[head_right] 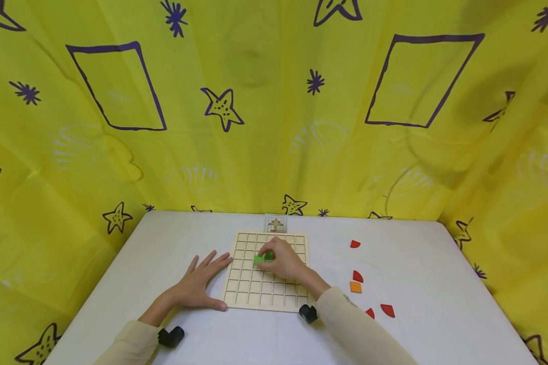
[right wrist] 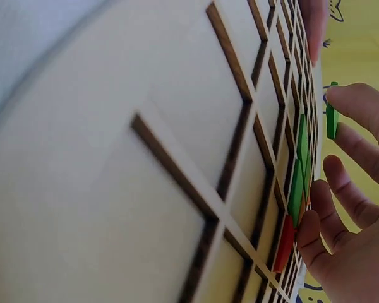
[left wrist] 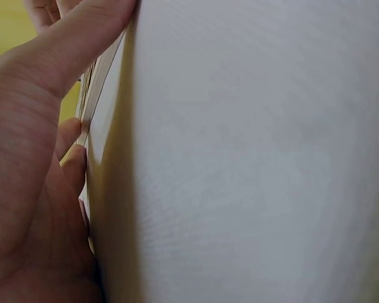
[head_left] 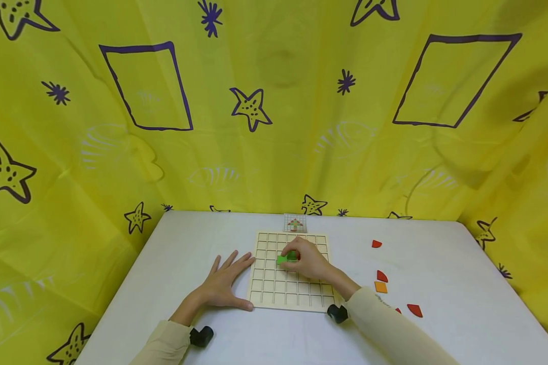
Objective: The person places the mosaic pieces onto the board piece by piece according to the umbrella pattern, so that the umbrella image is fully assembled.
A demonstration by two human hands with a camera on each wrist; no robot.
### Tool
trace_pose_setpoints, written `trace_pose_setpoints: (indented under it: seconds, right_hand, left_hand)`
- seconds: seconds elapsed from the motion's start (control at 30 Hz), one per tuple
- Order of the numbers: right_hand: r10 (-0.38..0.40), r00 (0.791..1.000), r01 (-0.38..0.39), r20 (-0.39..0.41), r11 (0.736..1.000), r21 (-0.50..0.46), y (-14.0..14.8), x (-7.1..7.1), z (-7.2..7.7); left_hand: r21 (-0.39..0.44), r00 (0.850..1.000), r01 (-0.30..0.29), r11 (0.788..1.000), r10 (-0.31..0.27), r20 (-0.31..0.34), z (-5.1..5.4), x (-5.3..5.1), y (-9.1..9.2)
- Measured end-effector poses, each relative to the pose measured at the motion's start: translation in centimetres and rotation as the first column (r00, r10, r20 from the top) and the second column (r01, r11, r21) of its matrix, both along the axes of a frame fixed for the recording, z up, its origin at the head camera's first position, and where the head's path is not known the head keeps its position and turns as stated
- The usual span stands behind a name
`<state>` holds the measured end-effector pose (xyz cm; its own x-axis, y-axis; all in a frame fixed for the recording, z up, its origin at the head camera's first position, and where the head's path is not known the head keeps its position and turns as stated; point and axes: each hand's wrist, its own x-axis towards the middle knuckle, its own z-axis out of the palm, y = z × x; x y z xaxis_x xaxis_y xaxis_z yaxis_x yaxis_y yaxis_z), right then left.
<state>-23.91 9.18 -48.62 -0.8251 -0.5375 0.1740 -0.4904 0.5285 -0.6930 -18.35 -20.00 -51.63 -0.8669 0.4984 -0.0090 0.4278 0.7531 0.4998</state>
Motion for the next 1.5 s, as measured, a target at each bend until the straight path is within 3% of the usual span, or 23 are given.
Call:
trace_pose_setpoints:
  seconds: [0.7,1.0,1.37,1.5]
  right_hand:
    - [-0.057,0.996,0.063,-0.076,0.995,0.074,-0.6,0.68,-0.76]
    - [-0.044,0.994,0.054,-0.098,0.994,0.094,-0.52,0.73,-0.85]
    - [-0.025,0.996,0.032,-0.083,0.996,0.081,-0.45,0.81,-0.59]
    - [-0.018,0.997,0.022,-0.079,0.999,0.05,-0.38,0.78,-0.44]
  left_hand:
    - [-0.022,1.0,0.013,1.0,-0.013,0.006,0.76,0.18,0.09]
    - [-0.021,1.0,0.015,1.0,-0.015,0.006,0.78,0.12,0.12]
    - [0.045,0.997,0.045,0.998,-0.043,-0.062,0.55,0.36,0.04]
    - [0.025,0.998,0.041,0.999,-0.04,-0.048,0.72,0.36,0.09]
